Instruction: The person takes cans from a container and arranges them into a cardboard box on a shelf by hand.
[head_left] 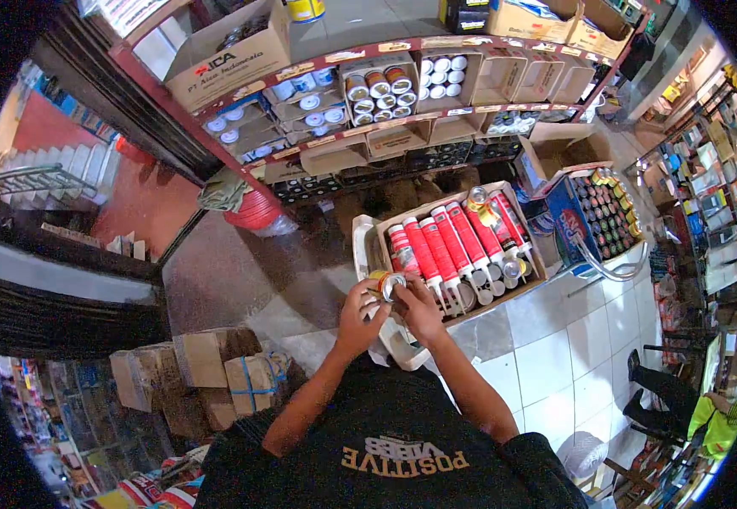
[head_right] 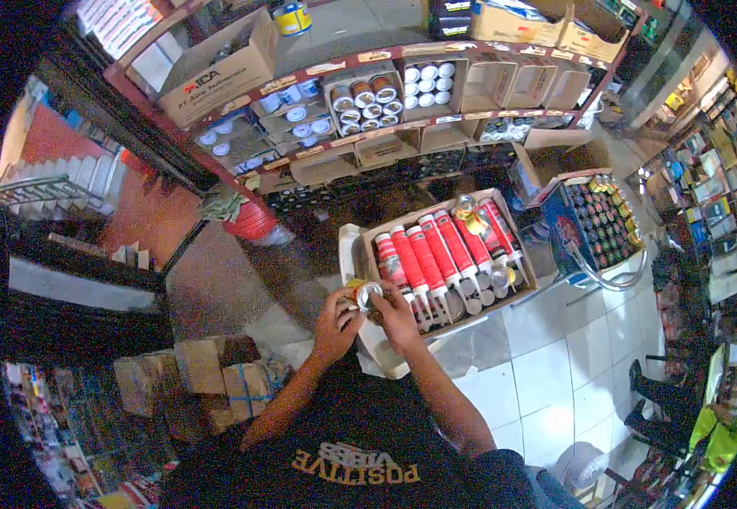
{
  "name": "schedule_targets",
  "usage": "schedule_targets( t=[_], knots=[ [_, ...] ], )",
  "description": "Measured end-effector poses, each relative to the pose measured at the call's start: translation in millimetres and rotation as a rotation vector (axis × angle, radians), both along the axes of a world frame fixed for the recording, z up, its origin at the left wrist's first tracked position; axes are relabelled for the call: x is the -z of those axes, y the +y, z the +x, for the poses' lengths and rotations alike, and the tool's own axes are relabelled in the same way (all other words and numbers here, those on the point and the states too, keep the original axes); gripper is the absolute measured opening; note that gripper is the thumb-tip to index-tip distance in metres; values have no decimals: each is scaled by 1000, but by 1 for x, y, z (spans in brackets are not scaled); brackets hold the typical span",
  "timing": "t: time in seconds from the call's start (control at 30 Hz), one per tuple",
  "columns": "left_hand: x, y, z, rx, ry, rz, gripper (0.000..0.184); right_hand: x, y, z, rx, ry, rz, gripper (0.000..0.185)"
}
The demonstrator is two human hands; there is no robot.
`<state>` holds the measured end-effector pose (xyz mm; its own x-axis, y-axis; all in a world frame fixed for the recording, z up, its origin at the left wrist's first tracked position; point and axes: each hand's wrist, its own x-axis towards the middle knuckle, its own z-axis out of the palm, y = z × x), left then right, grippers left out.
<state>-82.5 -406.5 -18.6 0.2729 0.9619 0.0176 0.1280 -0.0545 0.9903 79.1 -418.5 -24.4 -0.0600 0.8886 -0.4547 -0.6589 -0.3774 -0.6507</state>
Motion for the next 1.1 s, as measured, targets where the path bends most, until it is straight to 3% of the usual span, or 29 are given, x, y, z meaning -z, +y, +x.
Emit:
schedule_targets(
  t=[0.1, 0.37, 0.67, 0.77, 0.83, 1.1],
  knots=[
    [-16, 6, -8, -71, -176, -216, 51, -5, 3, -14, -41, -170, 103, 35],
    [-47, 45, -85, -55, -280, -141, 47, -47, 19, -78, -48, -429, 222, 41],
    [-37, 78, -223, -141, -277, -154, 43, -64, 61, -207, -177, -333, 213, 44],
    [-42, 78, -262, -205, -74, -172, 42, -60, 72, -245, -200, -327, 224, 47],
    [-39, 82, -279, -227, -171, -66, 43, -59, 81, -263, -228, -318, 229, 46],
    [-38, 93, -306, -237, -168, -108, 47, -53, 104, -290, -219, -353, 327, 42]
  ],
)
